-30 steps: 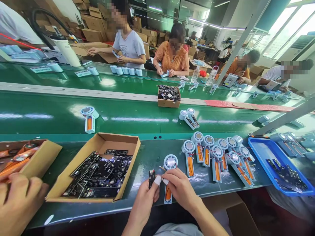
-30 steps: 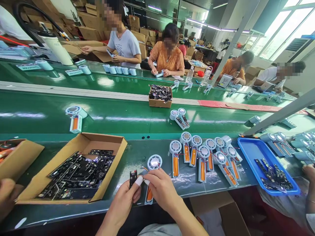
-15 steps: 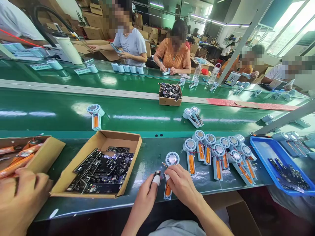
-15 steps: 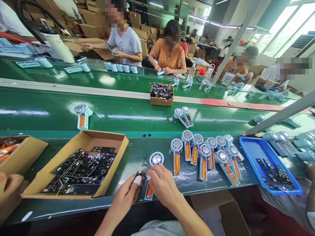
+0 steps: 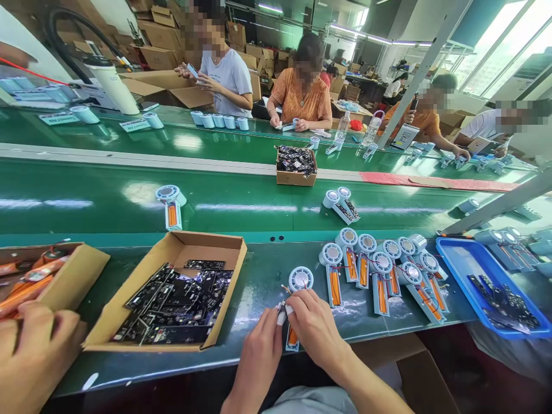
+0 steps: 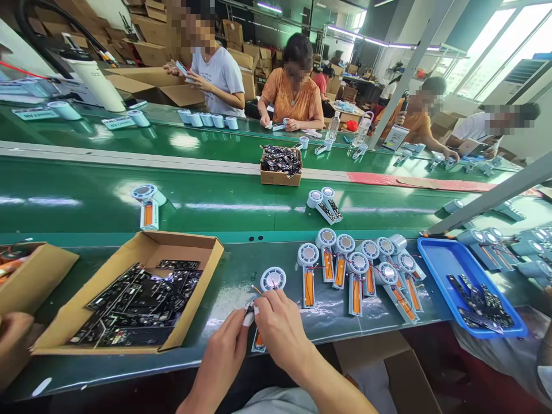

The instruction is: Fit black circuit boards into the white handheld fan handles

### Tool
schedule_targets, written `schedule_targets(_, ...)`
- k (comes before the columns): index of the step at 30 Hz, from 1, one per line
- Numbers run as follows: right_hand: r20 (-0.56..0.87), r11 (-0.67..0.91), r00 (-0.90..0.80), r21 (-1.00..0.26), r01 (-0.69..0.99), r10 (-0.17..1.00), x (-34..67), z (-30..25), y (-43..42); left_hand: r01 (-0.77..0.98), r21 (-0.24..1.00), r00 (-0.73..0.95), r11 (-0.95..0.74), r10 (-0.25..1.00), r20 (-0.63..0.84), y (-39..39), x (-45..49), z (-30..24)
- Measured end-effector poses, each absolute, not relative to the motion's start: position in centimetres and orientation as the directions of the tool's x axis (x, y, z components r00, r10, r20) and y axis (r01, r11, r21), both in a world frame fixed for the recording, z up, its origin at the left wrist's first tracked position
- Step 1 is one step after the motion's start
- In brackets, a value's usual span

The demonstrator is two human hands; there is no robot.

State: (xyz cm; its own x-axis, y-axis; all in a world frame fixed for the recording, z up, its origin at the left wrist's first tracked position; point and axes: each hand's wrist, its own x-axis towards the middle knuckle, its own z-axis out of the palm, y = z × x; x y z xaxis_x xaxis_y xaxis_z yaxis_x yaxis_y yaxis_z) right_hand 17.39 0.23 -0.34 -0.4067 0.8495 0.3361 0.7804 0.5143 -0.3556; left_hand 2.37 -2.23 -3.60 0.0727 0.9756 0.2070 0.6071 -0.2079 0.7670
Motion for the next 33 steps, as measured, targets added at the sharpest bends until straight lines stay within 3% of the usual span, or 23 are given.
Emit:
schedule_targets(5,0.289,0.488,-0.394,-0.536,0.689,0.873,18.4,0.1,1.1,0.524,0.808,0.235,-0.269,0.958,0.166,-1.2,0.9,-3.2)
schedule_targets(10,0.288,0.571,-0.505,-0.556,0.604,0.814,19.4,0.5,1.9,0.455,0.851,0.334,-0.262,0.936,0.110,-0.3,0.2,-2.3)
schedule_targets(14,0.292,0.566,-0.495,-0.555,0.609,0.819,19.4,0.4,1.8,0.442,0.853,0.365,-0.278,0.924,0.112,-0.1,0.2,-2.2)
schedule_targets(18,0.337,0.538,-0.424,-0.608,0.584,0.841,19.6,0.8,1.0,0.456,0.857,0.300,-0.238,0.948,0.104,-0.6,0.9,-2.2)
schedule_targets(24,0.407,0.357,-0.041,-0.744,0.565,0.913,20.3,1.0,0.3,0.497,0.851,0.189,-0.172,0.978,0.087,-1.6,2.1,-2.5)
schedule_targets(33,0.276,0.367,-0.265,-0.837,0.407,0.924,18.6,1.2,0.9,0.396,0.918,0.011,0.024,0.999,-0.031,-2.5,2.7,-2.2)
